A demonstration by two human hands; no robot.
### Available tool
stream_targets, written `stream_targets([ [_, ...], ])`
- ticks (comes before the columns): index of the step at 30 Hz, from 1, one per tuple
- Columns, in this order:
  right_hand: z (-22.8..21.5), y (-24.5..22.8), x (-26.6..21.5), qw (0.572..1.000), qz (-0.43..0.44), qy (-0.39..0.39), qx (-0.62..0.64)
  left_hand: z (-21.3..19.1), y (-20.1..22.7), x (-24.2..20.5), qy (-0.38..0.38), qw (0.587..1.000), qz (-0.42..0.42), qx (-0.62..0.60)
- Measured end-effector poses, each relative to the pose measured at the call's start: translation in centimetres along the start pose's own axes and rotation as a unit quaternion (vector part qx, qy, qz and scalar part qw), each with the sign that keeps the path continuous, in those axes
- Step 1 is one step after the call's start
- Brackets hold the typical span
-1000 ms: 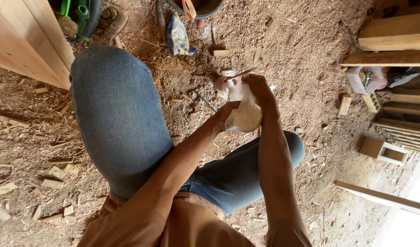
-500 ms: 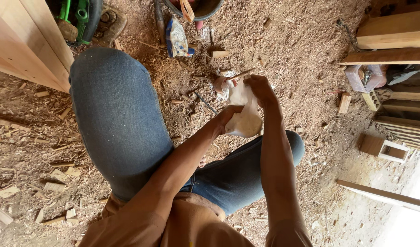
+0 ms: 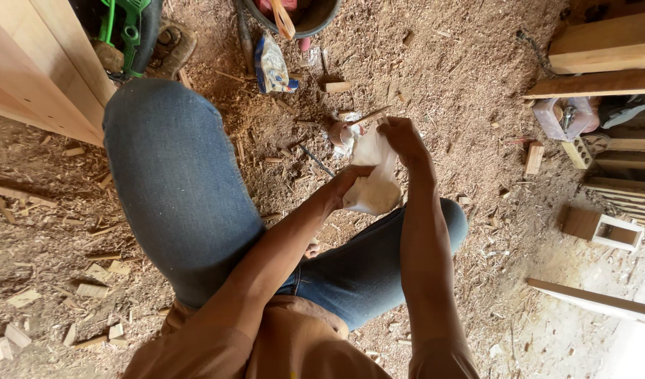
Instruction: The person sits on the floor and mixes a reddish-brown powder in a small container using a wooden stick. They add a white powder from a plastic bag into the container and continue stirring the mixture.
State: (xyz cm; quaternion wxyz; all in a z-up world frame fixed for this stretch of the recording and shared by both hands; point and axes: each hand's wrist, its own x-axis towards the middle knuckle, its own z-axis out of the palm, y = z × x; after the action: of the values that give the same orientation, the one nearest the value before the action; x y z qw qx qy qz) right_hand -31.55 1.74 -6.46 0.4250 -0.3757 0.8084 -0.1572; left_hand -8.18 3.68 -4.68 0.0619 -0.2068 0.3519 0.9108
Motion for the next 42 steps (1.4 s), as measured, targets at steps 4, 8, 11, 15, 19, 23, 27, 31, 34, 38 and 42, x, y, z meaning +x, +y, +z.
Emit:
stream_targets([
  [4, -3.1, -3.7, -4.6, 0.998, 0.016, 0.04, -0.053, -0.9, 0.1, -0.9, 0.006, 1.0, -0.005, 0.014],
  [8, -6.1, -6.9, -11.5, 0.986, -0.057, 0.023, 0.153, -1.9, 0.5, -2.1, 0.016, 0.999, -0.011, 0.036],
  [11, -5.5, -9.5, -13.7, 0.942, -0.184, -0.036, 0.278, -3.2, 1.4, -3.7, 0.04, 0.997, -0.015, 0.064],
  [15, -3.1, -13.9, -14.6, 0.909, -0.255, -0.128, 0.304, -5.6, 3.8, -6.6, 0.123, 0.985, -0.023, 0.121],
  [19, 0.6, -19.1, -14.4, 0.85, -0.333, -0.249, 0.324, -7.4, 7.3, -12.1, 0.295, 0.903, -0.121, 0.288],
  [23, 4.9, -23.0, -12.1, 0.911, -0.345, -0.171, 0.147, -8.6, 8.9, -20.5, 0.463, 0.777, -0.089, 0.417],
  [27, 8.8, -26.7, -7.2, 0.923, -0.366, -0.042, 0.109, -8.5, 9.1, -24.1, 0.492, 0.8, 0.035, 0.342],
  [31, 13.7, -29.7, -2.9, 0.934, -0.321, 0.067, 0.14, -8.1, 8.8, -23.1, 0.43, 0.849, -0.054, 0.302],
  [34, 16.5, -30.9, -1.7, 0.914, -0.325, 0.18, 0.161, -8.6, 8.1, -22.2, 0.442, 0.816, -0.083, 0.363],
  [38, 18.0, -32.6, -1.3, 0.879, -0.387, 0.157, 0.231, -10.0, 7.1, -21.2, 0.438, 0.782, -0.067, 0.438],
  [42, 17.2, -32.9, 0.3, 0.915, -0.308, 0.084, 0.245, -10.5, 6.4, -19.1, 0.424, 0.772, -0.103, 0.463],
])
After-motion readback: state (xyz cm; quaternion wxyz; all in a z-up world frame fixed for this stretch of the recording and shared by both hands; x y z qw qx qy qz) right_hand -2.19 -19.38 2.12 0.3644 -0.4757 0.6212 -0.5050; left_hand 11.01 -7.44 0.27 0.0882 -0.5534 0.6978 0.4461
